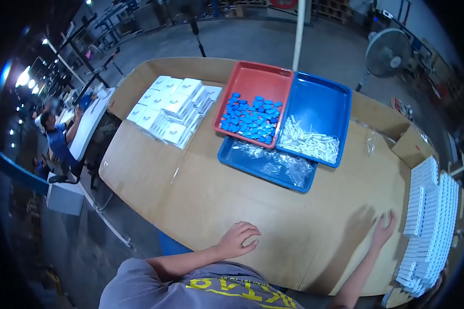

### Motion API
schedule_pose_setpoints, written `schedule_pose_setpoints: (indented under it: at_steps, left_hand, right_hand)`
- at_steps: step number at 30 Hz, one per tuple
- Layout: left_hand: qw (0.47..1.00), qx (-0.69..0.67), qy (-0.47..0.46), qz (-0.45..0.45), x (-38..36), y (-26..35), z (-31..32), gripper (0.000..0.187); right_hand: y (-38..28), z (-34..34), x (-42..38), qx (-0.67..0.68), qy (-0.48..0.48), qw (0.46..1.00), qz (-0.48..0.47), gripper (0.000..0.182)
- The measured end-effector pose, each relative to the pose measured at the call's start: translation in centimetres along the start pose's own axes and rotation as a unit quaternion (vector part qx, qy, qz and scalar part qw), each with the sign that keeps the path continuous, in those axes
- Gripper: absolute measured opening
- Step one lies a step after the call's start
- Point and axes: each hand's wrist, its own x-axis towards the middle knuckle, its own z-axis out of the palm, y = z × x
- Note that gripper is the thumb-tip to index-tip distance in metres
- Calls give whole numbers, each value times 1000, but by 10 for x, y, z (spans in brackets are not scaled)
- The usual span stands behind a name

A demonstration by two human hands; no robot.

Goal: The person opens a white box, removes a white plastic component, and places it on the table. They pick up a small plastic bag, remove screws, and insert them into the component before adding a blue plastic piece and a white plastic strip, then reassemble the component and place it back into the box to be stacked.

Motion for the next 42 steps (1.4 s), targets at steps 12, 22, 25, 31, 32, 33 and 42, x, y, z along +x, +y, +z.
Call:
schedule_pose_setpoints:
  at_steps: [12, 22, 25, 31, 32, 33, 42]
  left_hand:
    - [989, -123, 77, -7, -5, -7, -19, 24]
    - [890, -228, 298, -261, -55, -99, -139, 9]
    - [881, -189, 348, -258, -92, -117, -171, 7]
    - [869, -187, 376, -263, -143, -138, -166, 6]
    - [860, -178, 397, -266, -142, -142, -158, 9]
    - [875, -131, 388, -260, -134, -137, -163, 10]
    - [889, -46, 382, -246, -121, -129, -186, 25]
  right_hand:
    - [-287, 29, -212, 205, -154, 963, -86, 19]
    - [-424, 102, -132, 260, -231, 917, -194, 17]
    - [-477, 132, -97, 246, -230, 906, -255, 16]
    - [-600, 229, -17, 288, -309, 857, -297, 22]
    - [-624, 251, -1, 312, -332, 839, -298, 23]
    - [-641, 285, 17, 322, -353, 824, -304, 24]
    - [-788, 504, 99, 104, -580, 736, -335, 36]
